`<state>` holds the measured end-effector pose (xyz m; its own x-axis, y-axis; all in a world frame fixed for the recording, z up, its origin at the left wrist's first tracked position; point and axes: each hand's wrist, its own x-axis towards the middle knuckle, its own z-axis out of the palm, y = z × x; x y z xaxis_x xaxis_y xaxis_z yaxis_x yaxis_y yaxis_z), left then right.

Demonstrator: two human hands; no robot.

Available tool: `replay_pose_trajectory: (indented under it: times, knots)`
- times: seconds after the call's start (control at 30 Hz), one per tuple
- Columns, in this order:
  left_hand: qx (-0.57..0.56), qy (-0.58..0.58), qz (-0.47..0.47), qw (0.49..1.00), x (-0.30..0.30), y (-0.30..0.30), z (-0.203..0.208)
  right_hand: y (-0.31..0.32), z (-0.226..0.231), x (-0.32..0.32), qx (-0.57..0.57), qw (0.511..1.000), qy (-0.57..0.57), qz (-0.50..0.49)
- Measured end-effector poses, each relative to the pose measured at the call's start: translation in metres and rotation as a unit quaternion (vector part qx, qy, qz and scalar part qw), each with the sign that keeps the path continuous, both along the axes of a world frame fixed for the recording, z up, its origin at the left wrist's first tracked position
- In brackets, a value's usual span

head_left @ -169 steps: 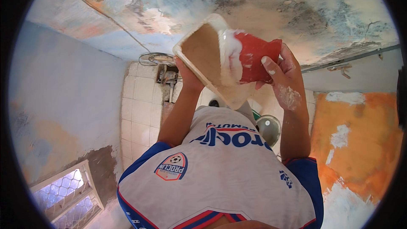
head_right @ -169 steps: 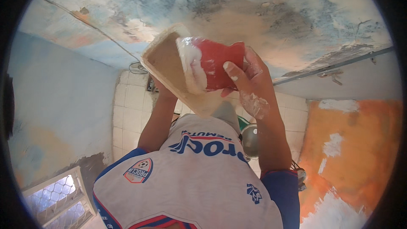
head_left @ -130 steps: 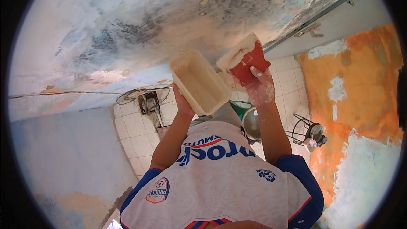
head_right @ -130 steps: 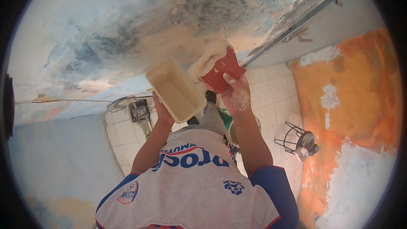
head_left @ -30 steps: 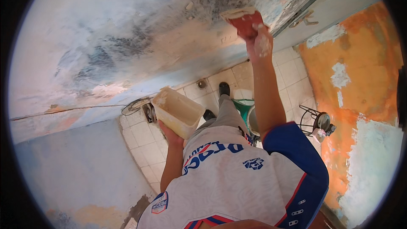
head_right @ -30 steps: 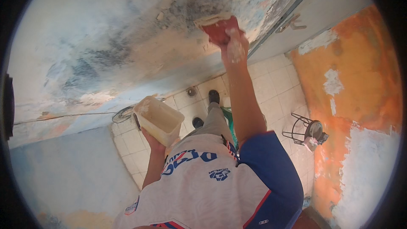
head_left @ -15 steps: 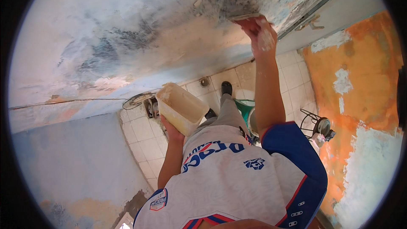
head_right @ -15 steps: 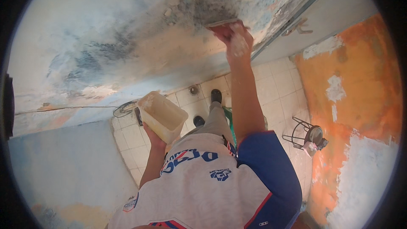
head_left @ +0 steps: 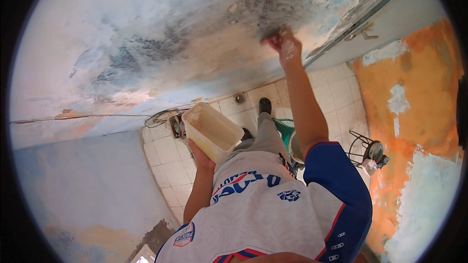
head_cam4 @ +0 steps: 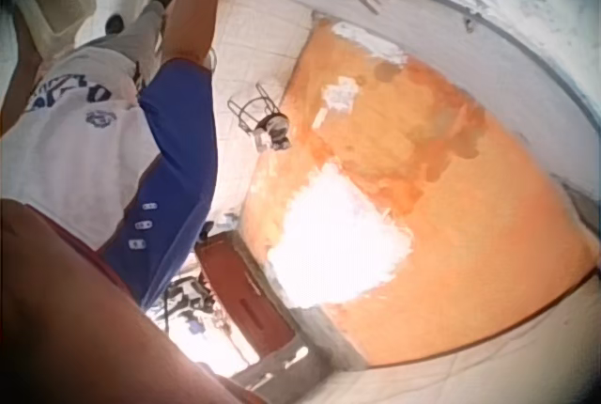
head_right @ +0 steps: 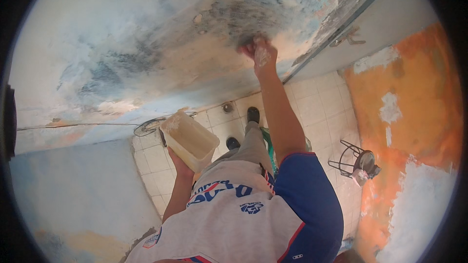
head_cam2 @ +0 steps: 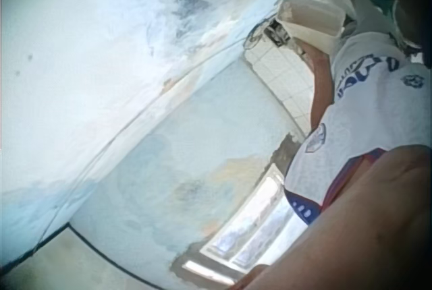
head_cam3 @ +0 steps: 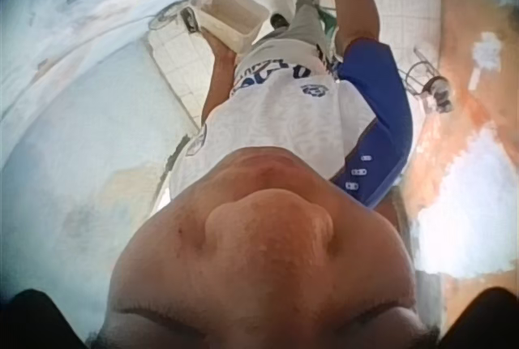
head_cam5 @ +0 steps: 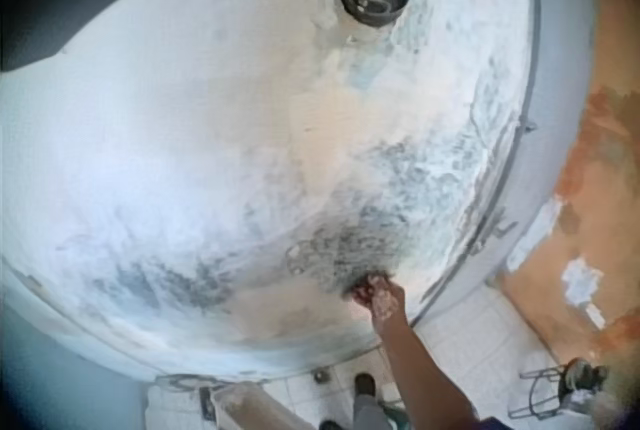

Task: The person applies plaster or joint compound to a wall and ceiling area using a red spreader, dipping it into a plastic container for more material.

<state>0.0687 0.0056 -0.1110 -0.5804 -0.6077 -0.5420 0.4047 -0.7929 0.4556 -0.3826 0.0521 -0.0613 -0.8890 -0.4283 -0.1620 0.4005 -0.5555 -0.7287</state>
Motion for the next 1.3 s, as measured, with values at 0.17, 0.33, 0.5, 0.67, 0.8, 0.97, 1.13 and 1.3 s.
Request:
replay_pose_trajectory:
  times: [0.17, 0.33, 0.5, 0.67, 0.8, 0.97, 1.13, 1.3]
  knots:
    - [0.026, -0.001, -0.005, 1.0, -0.003, 0.01, -0.001, 0.043, 0.133, 0.05, -0.058, 0.998, 0.029, -0.028]
    - [0.024, 0.016, -0.005, 1.0, -0.01, 0.007, 0.012, 0.058, -0.047, 0.071, 0.003, 1.0, -0.002, 0.008]
    - [-0.006, 0.002, 0.0, 1.0, 0.004, 0.001, -0.002, 0.003, -0.061, 0.04, 0.064, 0.993, -0.062, -0.072]
    - [0.007, -0.001, 0.003, 1.0, 0.008, 0.005, 0.002, 0.023, 0.147, 0.043, -0.007, 0.997, 0.062, -0.036]
    - [0.006, 0.012, 0.014, 1.0, 0.008, 0.009, 0.005, 0.056, 0.151, 0.073, -0.049, 0.994, 0.058, -0.082]
    - [-0.004, 0.047, 0.0, 0.999, 0.001, 0.005, 0.004, 0.055, -0.052, 0.065, 0.112, 0.992, -0.038, -0.039]
    - [-0.015, 0.029, 0.011, 0.999, 0.008, 0.002, -0.008, -0.002, -0.04, 0.028, 0.013, 0.994, 0.074, -0.077]
    - [0.007, 0.034, -0.004, 0.999, 0.004, 0.004, 0.005, 0.019, 0.154, 0.038, -0.018, 0.992, 0.11, -0.054]
